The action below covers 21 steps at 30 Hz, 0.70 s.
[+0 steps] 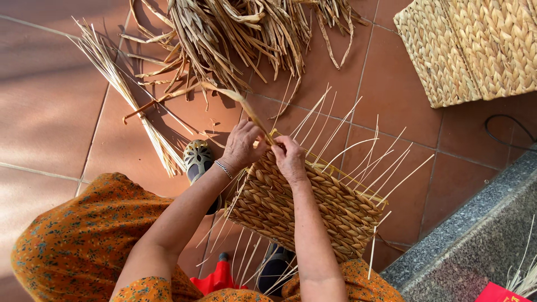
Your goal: The person weaves a rectangular basket by hand, interlacing dried palm leaves through a yellow frame. They repeatedly pull strands through the weave, adjust tension, and trim excess material with scissors.
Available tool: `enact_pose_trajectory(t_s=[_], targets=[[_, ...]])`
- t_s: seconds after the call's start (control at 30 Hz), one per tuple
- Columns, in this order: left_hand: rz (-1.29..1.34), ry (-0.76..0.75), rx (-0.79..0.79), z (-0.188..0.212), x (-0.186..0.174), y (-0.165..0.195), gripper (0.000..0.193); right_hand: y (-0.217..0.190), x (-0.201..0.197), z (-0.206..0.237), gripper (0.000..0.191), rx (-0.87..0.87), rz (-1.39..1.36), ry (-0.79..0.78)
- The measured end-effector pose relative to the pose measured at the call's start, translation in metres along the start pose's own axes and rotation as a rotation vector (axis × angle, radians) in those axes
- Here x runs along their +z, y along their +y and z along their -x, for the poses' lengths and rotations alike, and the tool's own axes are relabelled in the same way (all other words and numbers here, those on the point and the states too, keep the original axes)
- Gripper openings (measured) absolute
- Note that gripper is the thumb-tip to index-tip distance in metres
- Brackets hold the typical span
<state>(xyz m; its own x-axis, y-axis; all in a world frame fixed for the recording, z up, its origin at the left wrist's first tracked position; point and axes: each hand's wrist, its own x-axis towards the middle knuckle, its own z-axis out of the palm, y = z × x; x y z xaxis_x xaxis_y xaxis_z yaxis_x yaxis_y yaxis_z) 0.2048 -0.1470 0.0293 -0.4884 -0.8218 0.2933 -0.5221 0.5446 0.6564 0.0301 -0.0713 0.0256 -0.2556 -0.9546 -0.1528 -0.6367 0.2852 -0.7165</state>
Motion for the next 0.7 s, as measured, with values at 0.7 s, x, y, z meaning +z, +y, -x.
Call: enact_pose_trajectory(t_s=[0.7], targets=[[0.892,-0.35,-0.974,-0.045,0.025,-0.001,0.021,-0.015,0.007,0.003,0.023,-0.002,-0.018,0.271]])
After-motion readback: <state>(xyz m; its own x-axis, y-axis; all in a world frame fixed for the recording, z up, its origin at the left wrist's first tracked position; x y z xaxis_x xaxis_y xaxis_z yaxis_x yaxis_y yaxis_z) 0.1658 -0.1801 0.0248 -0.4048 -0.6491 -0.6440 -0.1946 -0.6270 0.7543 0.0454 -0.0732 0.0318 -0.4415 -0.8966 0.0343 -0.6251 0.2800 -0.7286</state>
